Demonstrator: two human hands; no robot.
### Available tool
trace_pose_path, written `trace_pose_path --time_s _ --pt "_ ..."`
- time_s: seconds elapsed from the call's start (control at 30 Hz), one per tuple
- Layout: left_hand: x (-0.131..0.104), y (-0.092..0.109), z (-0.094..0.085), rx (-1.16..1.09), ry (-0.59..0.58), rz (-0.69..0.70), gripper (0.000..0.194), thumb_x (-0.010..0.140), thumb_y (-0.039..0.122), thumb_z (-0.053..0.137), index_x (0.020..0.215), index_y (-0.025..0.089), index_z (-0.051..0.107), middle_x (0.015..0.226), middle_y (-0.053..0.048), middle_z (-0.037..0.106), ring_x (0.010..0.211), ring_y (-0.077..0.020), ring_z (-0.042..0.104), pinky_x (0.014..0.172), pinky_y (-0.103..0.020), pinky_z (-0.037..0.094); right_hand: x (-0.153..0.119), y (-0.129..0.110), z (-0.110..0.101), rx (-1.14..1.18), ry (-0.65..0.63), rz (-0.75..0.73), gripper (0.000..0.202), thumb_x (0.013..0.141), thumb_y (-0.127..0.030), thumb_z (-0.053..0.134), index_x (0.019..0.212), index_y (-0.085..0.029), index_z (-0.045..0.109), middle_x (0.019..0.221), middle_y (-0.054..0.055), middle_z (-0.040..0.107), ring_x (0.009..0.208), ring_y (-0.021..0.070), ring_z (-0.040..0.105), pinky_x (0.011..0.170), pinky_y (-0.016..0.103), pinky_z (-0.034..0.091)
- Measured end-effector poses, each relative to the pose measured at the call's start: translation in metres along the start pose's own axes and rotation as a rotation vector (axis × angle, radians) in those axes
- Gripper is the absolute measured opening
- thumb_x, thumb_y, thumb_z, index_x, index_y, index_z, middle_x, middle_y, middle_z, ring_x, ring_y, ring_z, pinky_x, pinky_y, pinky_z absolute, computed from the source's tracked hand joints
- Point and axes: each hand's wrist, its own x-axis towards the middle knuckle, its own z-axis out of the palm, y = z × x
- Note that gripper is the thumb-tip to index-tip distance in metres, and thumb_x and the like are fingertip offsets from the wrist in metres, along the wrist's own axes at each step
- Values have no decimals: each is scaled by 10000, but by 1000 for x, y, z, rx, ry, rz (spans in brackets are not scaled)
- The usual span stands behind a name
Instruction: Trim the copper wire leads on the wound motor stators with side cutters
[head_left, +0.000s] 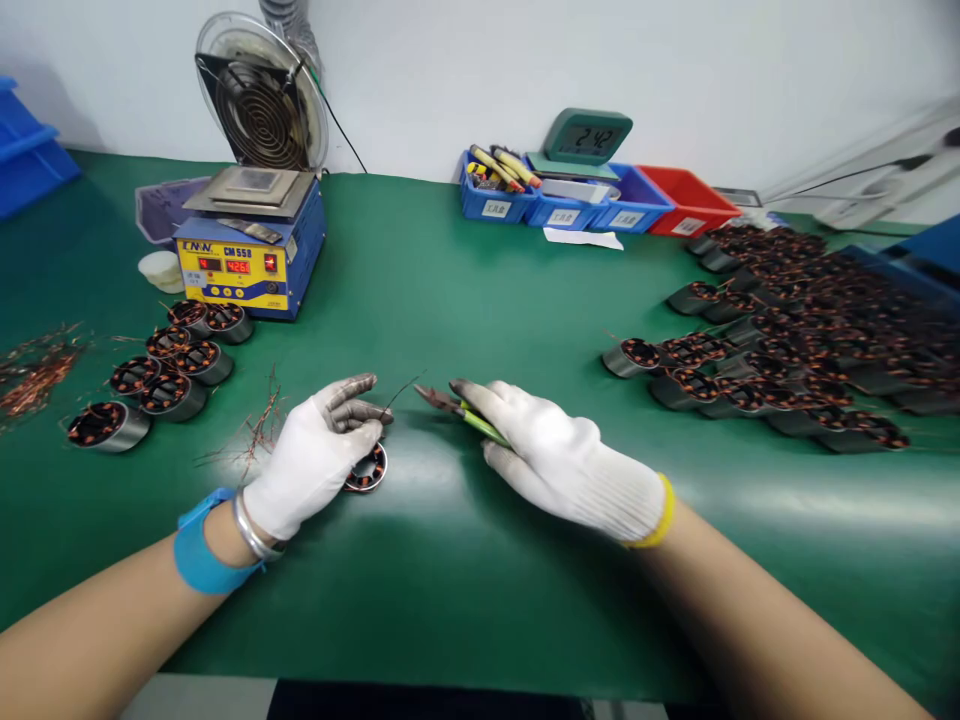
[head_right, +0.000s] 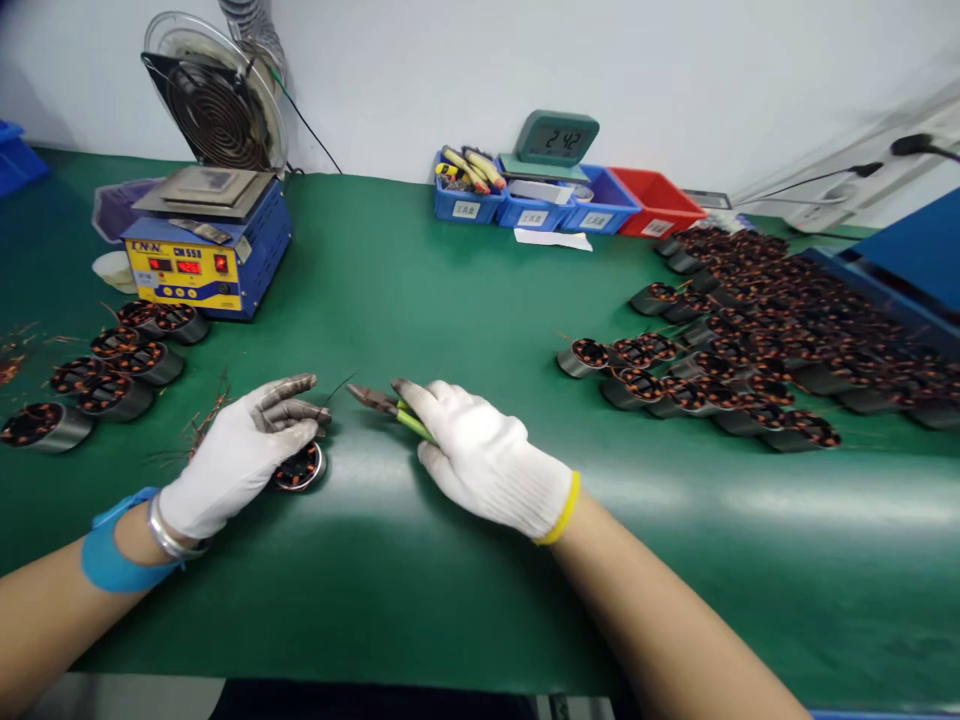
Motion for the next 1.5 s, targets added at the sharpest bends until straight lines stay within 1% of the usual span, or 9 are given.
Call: trace_pose_path --time_s 0.17,0.43,0.7,0.83,1.1,1.2,1.3,1.4,1.5 --pt "0 0 0 -4 5 0 770 609 355 774 1283 87 514 934 -118 728 911 -271 694 796 -401 554 -3 -17 -7 -37 -60 -37 615 844 -204 430 1454 -128 403 1242 182 542 1079 322 547 821 433 506" --pt "1 -3 -2 9 -20 20 722 641 356 738 1283 97 534 954 -111 723 919 -269 693 802 -407 555 5 -22 -5 -6 -51 -65 595 831 -193 453 1423 -135 434 1161 153 557 1023 296 547 832 420 491" --pt "-1 0 -2 -8 -66 7 744 651 368 734 1304 85 517 1045 -157 724 990 -304 690 874 -450 544 8 -30 -9 -159 -10 -33 563 862 -243 471 1423 -197 440 1101 118 568 927 285 561 722 377 455" --pt "-2 3 0 -33 -80 -15 780 633 367 745 1313 76 496 1076 -175 717 993 -316 688 869 -458 539 12 -35 -14 -218 -33 -15 519 876 -259 485 1394 -220 471 1073 106 582 906 282 573 703 370 443" --pt "1 -6 0 58 -55 28 726 680 378 687 1318 87 498 960 -116 715 910 -267 687 787 -395 550 11 -32 -20 -186 -123 44 484 947 -318 418 1429 -284 425 1119 76 612 905 245 628 523 287 347" --pt "-3 1 -2 284 -19 73 748 702 402 642 1359 95 460 1070 -136 687 935 -262 674 806 -400 548 10 -25 -19 -203 -93 97 497 965 -361 390 1451 -259 399 1156 90 593 909 251 625 526 294 359" --pt "-13 14 -6 784 61 133 771 652 491 696 1314 148 501 1222 -149 619 979 -300 650 852 -444 525 10 -18 -15 -288 -99 115 481 937 -361 448 1391 -205 485 1081 118 594 890 280 611 640 344 436" --pt "-23 21 -9 1176 -2 96 557 627 597 700 1004 196 616 992 -103 665 841 -332 662 723 -457 526 12 -16 -9 -267 -73 79 506 901 -430 522 1326 -159 551 1050 148 606 945 321 600 794 433 471" --pt "-26 17 -9 1311 -112 170 296 747 487 627 853 211 607 840 -64 642 735 -303 657 636 -418 507 12 -25 -7 -48 115 29 673 828 -536 603 1341 -105 535 1243 211 570 1122 373 553 936 503 446"
